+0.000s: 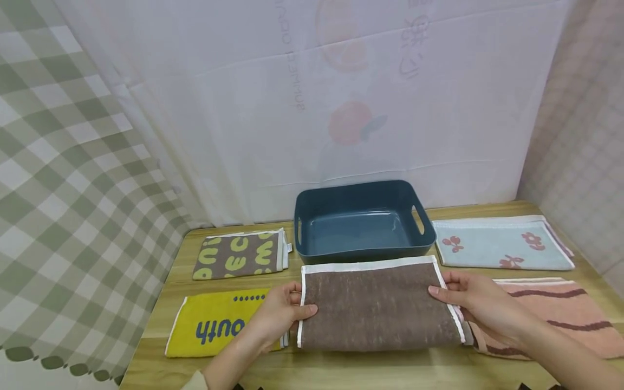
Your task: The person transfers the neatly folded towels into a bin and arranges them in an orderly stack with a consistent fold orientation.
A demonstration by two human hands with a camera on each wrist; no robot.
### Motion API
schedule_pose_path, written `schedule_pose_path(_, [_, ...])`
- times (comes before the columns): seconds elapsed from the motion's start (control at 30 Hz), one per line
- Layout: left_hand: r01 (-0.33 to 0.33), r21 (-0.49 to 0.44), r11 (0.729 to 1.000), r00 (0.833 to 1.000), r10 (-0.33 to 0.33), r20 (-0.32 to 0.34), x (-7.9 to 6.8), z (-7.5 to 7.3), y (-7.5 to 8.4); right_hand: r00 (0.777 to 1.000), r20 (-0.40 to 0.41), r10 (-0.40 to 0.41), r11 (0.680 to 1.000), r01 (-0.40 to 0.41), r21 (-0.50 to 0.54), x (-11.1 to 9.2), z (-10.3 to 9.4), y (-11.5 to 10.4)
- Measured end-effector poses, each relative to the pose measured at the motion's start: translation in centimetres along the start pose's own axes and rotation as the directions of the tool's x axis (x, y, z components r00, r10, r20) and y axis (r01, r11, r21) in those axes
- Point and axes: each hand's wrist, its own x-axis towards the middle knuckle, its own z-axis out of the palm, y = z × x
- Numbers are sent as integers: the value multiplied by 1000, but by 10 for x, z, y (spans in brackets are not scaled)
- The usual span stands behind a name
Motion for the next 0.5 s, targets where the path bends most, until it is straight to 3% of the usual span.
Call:
schedule_pose_path(0.13, [-9, 62, 998, 1000, 11, -19, -2, -3, 15, 1000, -21, 13, 999, -14, -35, -3, -4, -15])
schedule_pose_path(0.27, [-33, 41, 999, 999, 33, -17, 0, -4, 29, 997, -75, 4, 996, -10, -87, -3, -12, -30])
schedule_pose_path(0.5, [-78, 38, 996, 996, 79, -42, 7, -7, 48, 997, -59, -53, 998, 52, -24, 6, -22, -54])
